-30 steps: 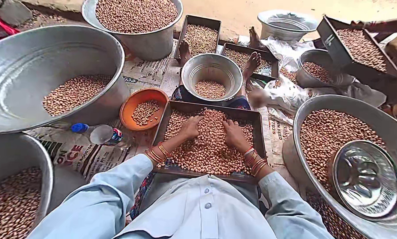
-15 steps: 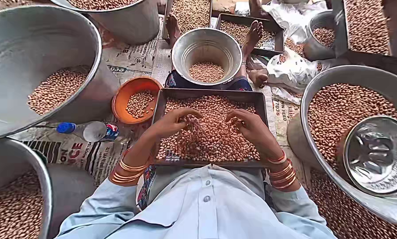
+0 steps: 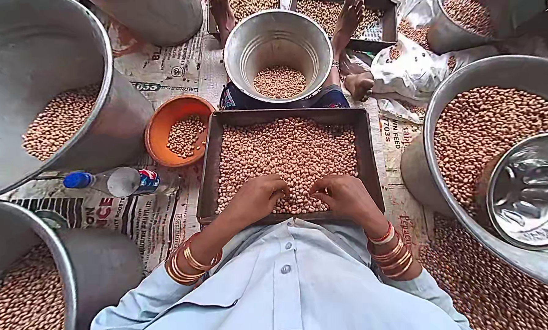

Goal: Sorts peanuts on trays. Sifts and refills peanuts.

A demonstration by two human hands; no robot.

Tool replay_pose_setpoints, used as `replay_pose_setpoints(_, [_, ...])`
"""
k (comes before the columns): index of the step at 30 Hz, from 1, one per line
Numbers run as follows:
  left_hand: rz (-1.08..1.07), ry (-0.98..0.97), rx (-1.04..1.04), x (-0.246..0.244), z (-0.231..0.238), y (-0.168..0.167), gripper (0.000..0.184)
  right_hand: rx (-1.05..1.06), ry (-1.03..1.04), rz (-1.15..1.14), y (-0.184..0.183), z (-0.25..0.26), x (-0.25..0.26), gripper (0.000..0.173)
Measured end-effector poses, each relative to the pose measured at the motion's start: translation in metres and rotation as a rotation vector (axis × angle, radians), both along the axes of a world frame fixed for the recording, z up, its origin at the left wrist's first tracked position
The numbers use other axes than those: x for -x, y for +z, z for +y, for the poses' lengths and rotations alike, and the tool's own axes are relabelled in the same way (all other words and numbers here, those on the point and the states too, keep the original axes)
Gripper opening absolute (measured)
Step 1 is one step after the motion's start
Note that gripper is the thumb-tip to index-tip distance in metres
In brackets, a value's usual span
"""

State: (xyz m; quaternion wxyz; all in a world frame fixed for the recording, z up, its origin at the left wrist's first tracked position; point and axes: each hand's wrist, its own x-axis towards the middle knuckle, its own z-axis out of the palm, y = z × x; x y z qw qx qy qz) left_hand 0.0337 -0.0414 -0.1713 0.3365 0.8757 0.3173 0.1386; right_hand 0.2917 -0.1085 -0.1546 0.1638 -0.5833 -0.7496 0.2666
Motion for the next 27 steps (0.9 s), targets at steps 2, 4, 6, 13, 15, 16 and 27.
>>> replay_pose_setpoints(2, [0.034,-0.037,0.041,-0.003,-0.010,-0.001,0.016,-0.023,0.045,-0.011,-0.010,-0.006,0.014,0.015])
replay_pose_setpoints(4, [0.076,-0.010,0.044,0.000,-0.015,-0.003,0.017,-0.069,0.052,-0.052,-0.019,-0.009,0.026,0.014])
replay_pose_setpoints(6, [0.116,0.063,0.029,0.007,-0.015,-0.004,0.017,-0.105,0.051,-0.125,-0.028,-0.011,0.034,0.013])
replay_pose_setpoints(13, [0.300,0.375,0.169,0.043,-0.010,0.003,0.021,-0.008,0.111,-0.167,-0.030,-0.009,0.035,0.019])
replay_pose_setpoints(15, [0.252,0.381,0.149,0.044,-0.016,-0.002,0.018,0.040,0.127,-0.189,-0.027,-0.007,0.035,0.018])
replay_pose_setpoints(16, [0.206,0.380,0.109,0.043,-0.019,-0.007,0.015,0.062,0.133,-0.201,-0.025,-0.006,0.035,0.018])
replay_pose_setpoints(27, [0.084,0.300,-0.025,0.029,-0.024,-0.027,0.014,-0.054,0.146,-0.163,-0.003,0.006,0.052,0.020])
